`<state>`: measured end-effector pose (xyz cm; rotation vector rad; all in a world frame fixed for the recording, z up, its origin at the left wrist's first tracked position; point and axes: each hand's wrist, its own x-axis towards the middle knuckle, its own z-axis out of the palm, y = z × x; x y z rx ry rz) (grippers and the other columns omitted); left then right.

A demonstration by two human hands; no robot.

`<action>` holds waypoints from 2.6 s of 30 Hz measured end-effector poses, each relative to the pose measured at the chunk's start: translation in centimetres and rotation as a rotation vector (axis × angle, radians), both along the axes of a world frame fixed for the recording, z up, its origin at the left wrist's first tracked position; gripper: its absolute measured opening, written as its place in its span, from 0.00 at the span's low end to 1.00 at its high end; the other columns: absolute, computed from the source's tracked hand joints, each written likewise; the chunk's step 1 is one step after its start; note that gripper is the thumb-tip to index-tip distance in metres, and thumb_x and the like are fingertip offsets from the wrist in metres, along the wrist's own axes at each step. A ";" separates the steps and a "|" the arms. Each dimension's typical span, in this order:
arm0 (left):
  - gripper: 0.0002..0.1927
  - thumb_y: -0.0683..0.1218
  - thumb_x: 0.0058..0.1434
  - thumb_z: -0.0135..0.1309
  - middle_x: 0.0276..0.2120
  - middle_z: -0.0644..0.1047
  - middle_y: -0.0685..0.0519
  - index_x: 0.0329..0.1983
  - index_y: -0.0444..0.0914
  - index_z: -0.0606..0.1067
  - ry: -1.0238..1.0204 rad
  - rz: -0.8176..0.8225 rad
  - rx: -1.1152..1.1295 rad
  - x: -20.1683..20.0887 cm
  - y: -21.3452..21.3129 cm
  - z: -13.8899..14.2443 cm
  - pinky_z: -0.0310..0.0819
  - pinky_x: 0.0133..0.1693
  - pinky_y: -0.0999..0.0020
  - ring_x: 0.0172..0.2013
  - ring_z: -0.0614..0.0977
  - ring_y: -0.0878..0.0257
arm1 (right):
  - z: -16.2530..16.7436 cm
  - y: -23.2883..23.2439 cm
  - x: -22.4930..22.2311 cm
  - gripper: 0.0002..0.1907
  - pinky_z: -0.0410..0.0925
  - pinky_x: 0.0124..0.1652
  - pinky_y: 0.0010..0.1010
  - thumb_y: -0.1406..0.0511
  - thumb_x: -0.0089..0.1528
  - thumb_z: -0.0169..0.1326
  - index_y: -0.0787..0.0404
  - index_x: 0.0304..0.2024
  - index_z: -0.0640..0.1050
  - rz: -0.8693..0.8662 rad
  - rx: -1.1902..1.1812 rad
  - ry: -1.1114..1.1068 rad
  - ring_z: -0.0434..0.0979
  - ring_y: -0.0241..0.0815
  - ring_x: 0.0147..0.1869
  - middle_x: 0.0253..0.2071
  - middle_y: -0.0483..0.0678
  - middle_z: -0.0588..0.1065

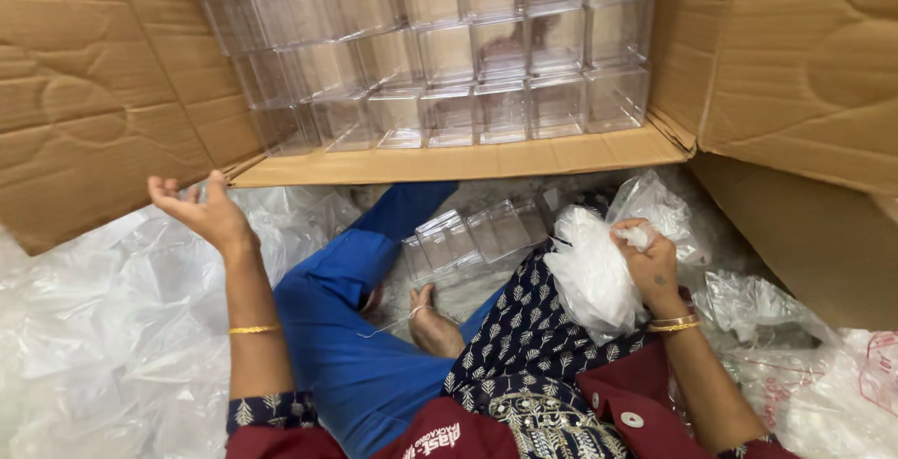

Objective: The person sits on the floor and repeatedly picks up clear plastic containers, places them into small plastic bags, and then stacks the bagged containers into a large cardboard box. The person handles the containers and bags by hand without using any tools.

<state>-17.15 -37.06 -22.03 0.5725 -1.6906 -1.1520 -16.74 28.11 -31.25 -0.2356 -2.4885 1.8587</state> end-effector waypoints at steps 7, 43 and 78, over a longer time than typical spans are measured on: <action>0.44 0.36 0.66 0.64 0.71 0.60 0.42 0.78 0.38 0.52 -0.044 -0.098 -0.173 2.8 2.9 -2.2 0.68 0.64 0.59 0.66 0.68 0.52 | -0.5 -2.2 -0.1 0.04 0.68 0.40 0.22 0.72 0.62 0.61 0.63 0.40 0.81 0.030 0.015 0.185 0.74 0.29 0.39 0.35 0.42 0.79; 0.30 0.45 0.54 0.63 0.59 0.69 0.40 0.60 0.36 0.72 -0.613 -0.319 -0.697 13.0 12.7 -4.6 0.61 0.60 0.48 0.59 0.68 0.41 | 5.0 -4.2 5.7 0.03 0.69 0.42 0.23 0.73 0.63 0.60 0.65 0.40 0.80 0.004 0.078 0.330 0.75 0.31 0.41 0.37 0.43 0.78; 0.22 0.45 0.54 0.64 0.58 0.71 0.41 0.53 0.38 0.77 -0.587 -0.352 -0.693 10.0 12.8 -3.8 0.59 0.61 0.49 0.60 0.68 0.43 | 5.2 -4.4 2.8 0.03 0.68 0.41 0.21 0.72 0.63 0.61 0.65 0.40 0.80 0.003 0.096 0.310 0.74 0.30 0.40 0.37 0.42 0.78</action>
